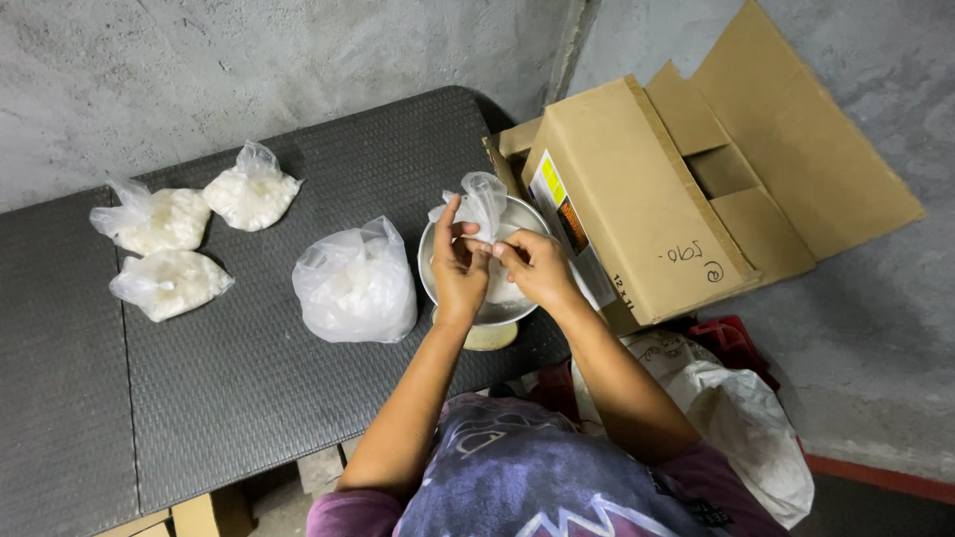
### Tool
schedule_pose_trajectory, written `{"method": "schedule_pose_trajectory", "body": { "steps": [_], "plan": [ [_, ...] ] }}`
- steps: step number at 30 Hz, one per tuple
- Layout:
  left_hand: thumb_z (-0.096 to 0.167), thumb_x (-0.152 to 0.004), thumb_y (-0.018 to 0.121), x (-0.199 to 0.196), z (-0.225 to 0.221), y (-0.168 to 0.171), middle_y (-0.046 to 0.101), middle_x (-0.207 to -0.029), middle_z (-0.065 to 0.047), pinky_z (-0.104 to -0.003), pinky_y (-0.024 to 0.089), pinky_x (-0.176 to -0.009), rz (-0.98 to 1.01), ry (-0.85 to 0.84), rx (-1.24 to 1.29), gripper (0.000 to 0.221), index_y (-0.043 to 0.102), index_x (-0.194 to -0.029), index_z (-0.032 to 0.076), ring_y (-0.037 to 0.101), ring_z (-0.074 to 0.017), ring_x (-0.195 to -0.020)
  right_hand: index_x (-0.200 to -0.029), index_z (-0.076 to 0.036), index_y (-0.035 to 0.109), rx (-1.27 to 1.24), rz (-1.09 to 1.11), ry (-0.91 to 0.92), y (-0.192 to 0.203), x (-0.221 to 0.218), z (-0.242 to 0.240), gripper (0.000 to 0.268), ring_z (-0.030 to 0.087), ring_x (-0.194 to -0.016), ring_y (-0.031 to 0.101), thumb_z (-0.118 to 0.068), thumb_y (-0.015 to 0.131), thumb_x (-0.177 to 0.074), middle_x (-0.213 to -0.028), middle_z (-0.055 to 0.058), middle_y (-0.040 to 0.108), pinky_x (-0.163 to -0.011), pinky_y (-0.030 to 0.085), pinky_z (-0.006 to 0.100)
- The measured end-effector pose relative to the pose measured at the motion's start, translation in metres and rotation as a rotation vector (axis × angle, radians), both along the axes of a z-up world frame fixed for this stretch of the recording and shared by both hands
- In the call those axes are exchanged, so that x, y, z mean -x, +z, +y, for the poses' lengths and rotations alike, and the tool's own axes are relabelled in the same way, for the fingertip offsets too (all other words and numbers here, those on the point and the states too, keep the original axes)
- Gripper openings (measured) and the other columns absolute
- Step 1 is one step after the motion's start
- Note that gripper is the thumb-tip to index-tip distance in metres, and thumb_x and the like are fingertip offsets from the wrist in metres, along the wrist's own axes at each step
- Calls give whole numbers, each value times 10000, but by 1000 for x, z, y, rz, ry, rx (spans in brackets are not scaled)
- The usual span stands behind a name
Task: Portioning out a white powdery substance from a large bag into smaller plastic bags using a scoop and a weighing scale.
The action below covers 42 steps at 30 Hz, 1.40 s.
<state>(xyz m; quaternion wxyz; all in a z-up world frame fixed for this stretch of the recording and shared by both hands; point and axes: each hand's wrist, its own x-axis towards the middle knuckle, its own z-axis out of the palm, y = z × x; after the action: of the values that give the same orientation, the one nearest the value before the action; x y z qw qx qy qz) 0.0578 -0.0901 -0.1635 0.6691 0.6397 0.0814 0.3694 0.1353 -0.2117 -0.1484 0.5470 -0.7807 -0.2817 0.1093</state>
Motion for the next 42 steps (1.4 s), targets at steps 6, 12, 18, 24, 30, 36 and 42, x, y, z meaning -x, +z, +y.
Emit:
{"method": "schedule_pose_trajectory", "body": {
  "steps": [6,12,18,24,30,36,42],
  "plan": [
    [-219,-791,606,12,-4,29,595,-1181,-107,-240,558,-780,77,96,-212,849,440,-1548,128,618,-114,-813,-900,-23,716,20,-67,-61,5,9,3,130,93,-525,629,-148,743,-926,-701,55,725,-517,499,270],
    [-170,-852,653,16,-7,37,605,-1244,-126,-255,584,-799,19,153,-346,755,474,-1523,127,656,-135,-856,-936,-11,713,-116,-112,-29,-17,-2,2,78,55,-678,687,-82,732,-909,-807,41,763,-583,531,242],
    [-152,-863,650,7,-4,20,616,-1242,-140,-283,597,-850,9,186,-350,564,651,-1364,108,659,-200,-997,-955,-17,729,-282,214,27,-19,-5,2,54,45,-586,544,-66,721,-934,-772,12,690,-523,426,220],
    [74,-999,627,3,-2,12,686,-1255,-114,-540,328,-1222,5,152,-628,375,650,-1372,99,566,-402,-1311,-943,-29,713,-513,383,55,-5,-31,-3,48,51,-620,534,-25,683,-906,-749,-4,647,-568,418,203],
    [129,-957,682,-13,-7,0,687,-1183,-110,-566,328,-1160,34,353,-620,244,664,-1199,98,599,-337,-1262,-944,1,673,-585,472,204,50,-21,9,34,87,-642,514,-18,662,-970,-774,28,614,-602,412,235],
    [65,-966,646,5,-4,55,706,-1147,-39,-518,349,-1217,-93,498,-516,155,635,-1111,119,654,-253,-1234,-1007,28,650,-634,441,343,111,9,23,38,118,-703,533,3,623,-1017,-835,82,630,-694,450,251],
    [6,-909,613,77,26,97,700,-1155,-17,-445,349,-1207,-88,642,-500,256,648,-1125,139,662,-201,-1144,-1053,40,646,-701,458,568,146,75,58,55,134,-731,544,20,595,-1056,-876,115,643,-758,467,265]
  ]
}}
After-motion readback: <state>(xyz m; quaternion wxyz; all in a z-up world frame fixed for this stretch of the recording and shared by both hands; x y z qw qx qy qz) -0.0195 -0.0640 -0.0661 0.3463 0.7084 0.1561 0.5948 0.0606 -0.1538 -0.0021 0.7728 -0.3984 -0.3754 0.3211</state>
